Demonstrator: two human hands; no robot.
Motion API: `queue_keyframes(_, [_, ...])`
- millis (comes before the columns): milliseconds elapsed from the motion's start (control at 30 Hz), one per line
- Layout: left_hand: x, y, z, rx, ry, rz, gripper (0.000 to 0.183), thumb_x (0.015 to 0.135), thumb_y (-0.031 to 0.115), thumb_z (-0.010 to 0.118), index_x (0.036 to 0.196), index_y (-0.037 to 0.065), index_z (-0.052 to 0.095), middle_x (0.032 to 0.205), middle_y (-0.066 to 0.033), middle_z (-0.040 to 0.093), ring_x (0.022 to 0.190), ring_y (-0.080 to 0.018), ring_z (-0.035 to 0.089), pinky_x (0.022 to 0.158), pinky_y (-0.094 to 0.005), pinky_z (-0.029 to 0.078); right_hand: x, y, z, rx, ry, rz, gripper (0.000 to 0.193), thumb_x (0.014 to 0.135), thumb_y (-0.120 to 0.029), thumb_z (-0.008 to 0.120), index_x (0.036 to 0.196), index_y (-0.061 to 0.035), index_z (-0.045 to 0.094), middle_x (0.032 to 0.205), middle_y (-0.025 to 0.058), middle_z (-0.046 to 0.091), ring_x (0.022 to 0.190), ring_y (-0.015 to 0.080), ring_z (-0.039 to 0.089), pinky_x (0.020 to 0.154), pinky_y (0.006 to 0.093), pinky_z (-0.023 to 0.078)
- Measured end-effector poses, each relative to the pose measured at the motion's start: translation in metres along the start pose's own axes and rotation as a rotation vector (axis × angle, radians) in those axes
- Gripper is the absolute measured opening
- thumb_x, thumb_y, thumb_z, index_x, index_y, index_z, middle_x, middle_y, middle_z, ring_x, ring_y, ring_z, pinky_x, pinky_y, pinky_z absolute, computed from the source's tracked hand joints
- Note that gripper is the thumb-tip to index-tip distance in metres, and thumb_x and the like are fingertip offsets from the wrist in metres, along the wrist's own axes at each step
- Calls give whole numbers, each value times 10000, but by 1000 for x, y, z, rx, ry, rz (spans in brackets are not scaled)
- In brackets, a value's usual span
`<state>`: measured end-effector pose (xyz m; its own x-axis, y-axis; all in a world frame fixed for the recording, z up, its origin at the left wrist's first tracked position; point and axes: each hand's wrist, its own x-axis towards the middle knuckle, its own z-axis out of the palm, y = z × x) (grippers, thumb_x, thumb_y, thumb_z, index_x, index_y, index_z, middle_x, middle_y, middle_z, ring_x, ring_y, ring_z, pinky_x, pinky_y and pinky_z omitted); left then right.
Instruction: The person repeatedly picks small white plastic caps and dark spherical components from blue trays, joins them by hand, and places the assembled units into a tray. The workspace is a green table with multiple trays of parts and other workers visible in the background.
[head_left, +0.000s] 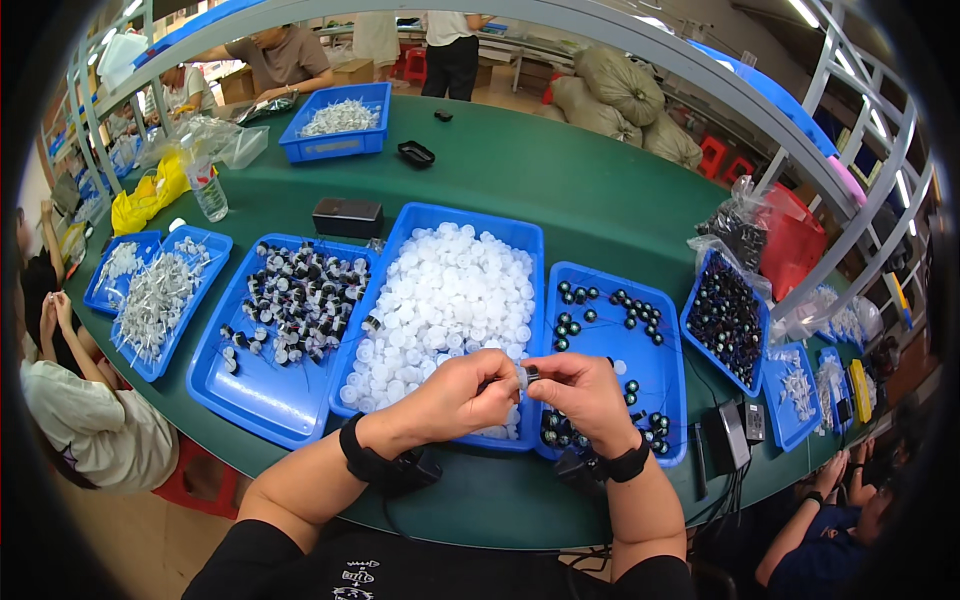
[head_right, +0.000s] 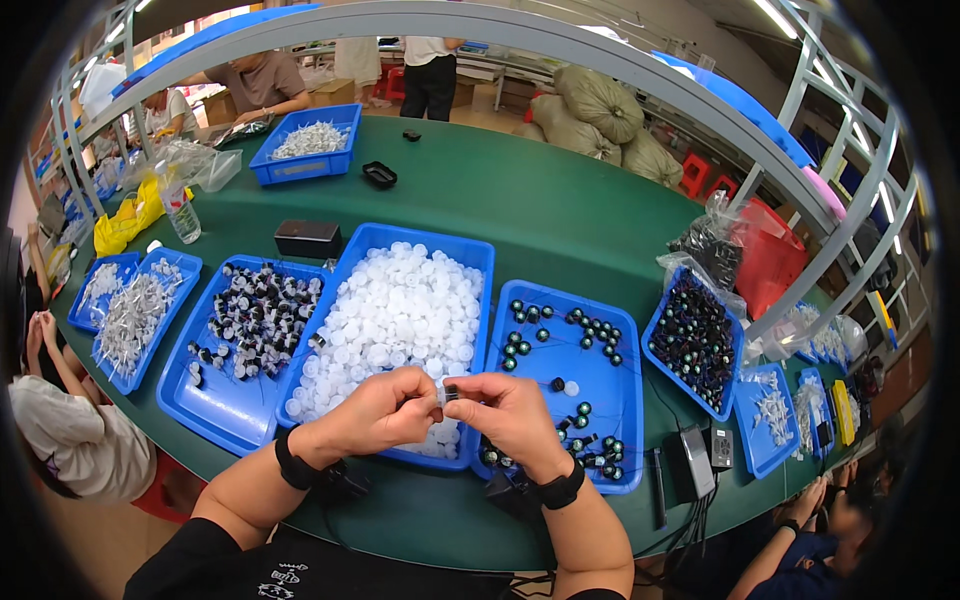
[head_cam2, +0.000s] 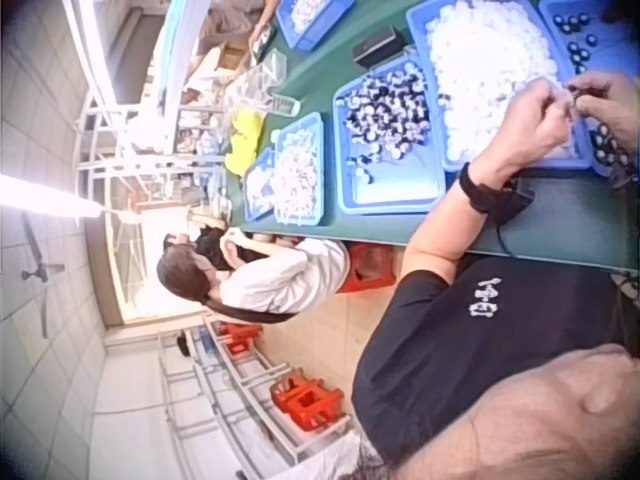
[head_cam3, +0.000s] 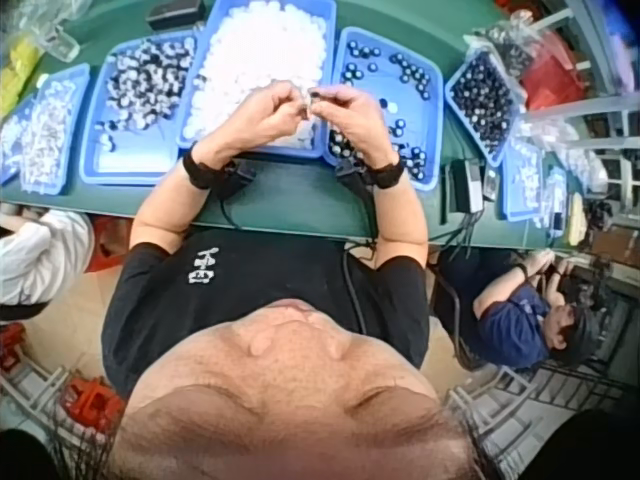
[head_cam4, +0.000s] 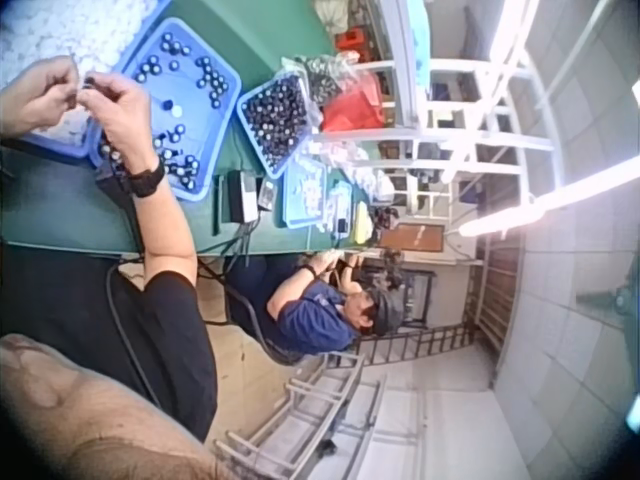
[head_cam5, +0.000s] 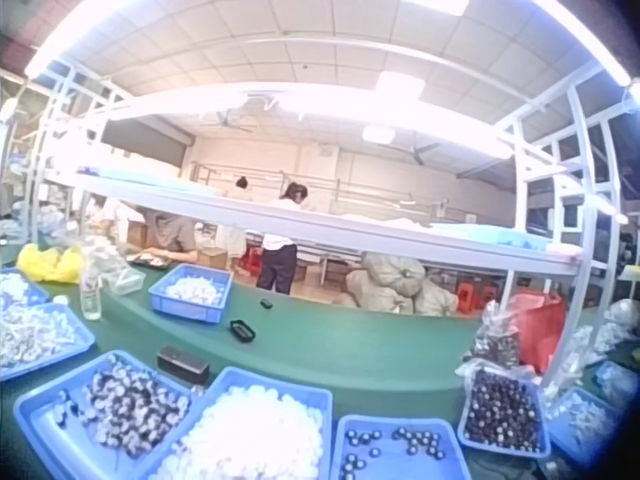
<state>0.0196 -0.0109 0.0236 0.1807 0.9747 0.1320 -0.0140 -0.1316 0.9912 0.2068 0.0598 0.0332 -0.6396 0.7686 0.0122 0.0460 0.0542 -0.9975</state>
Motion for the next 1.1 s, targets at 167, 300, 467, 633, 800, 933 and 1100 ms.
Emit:
queue_keyframes(167, [3, -6, 2, -9, 33, -96, 113, 888, 103, 539, 820, 14, 522, 691, 2, 550, 601, -45, 508, 523, -228, 417, 3, 10, -2, 95, -39, 114, 287, 886, -194, 674, 1065, 30, 657, 899, 59, 678, 760, 87, 611, 669, 224, 505])
queue_keyframes(300, [2, -8, 5, -86, 132, 16, 111, 867, 117, 597, 889, 16, 559, 754, -14, 543, 623, -50, 505, 537, -226, 414, 5, 12, -2, 376, -49, 243, 294, 956, -267, 573, 1013, 13, 640, 843, 60, 659, 713, 97, 608, 637, 224, 515])
queue_keyframes(467, [2, -6, 7, 360, 216, 275, 246, 793, 81, 665, 1021, 23, 594, 804, -17, 506, 679, -79, 477, 584, -244, 415, 4, 9, -2, 412, -146, 355, 334, 973, -357, 530, 923, -41, 626, 791, 25, 620, 687, 73, 556, 619, 234, 498])
queue_keyframes(633, [3, -9, 6, 496, 222, 327, 237, 746, 81, 691, 962, 23, 612, 757, -30, 500, 638, -103, 464, 557, -251, 399, 3, 10, 3, 290, -173, 339, 403, 971, -415, 510, 925, -33, 631, 772, 19, 601, 673, 71, 533, 600, 224, 478])
queue_keyframes(800, [3, -7, 10, 470, 206, 325, 206, 733, 97, 702, 907, 30, 614, 731, -29, 493, 630, -107, 453, 545, -256, 392, 0, 3, 7, 238, -148, 367, 378, 968, -373, 524, 928, -19, 648, 744, 15, 595, 677, 85, 540, 609, 224, 466])
queue_keyframes(933, [-4, 2, 4, 494, 267, 278, 205, 728, 115, 709, 884, 27, 609, 735, -33, 499, 634, -112, 456, 547, -258, 398, 4, 10, -7, -264, -102, 36, 332, 967, -312, 519, 968, -14, 665, 796, 37, 660, 736, 117, 592, 664, 252, 482])
queue_keyframes(1100, [-9, 1, -61, 1110, 610, 201, 276, 691, 111, 715, 932, 17, 617, 919, -153, 600, 822, -325, 601, 735, -401, 504, -3, 0, -77, -740, 337, -58, 198, 865, -203, 632, 936, -31, 699, 755, 112, 688, 675, 202, 658, 648, 295, 506])
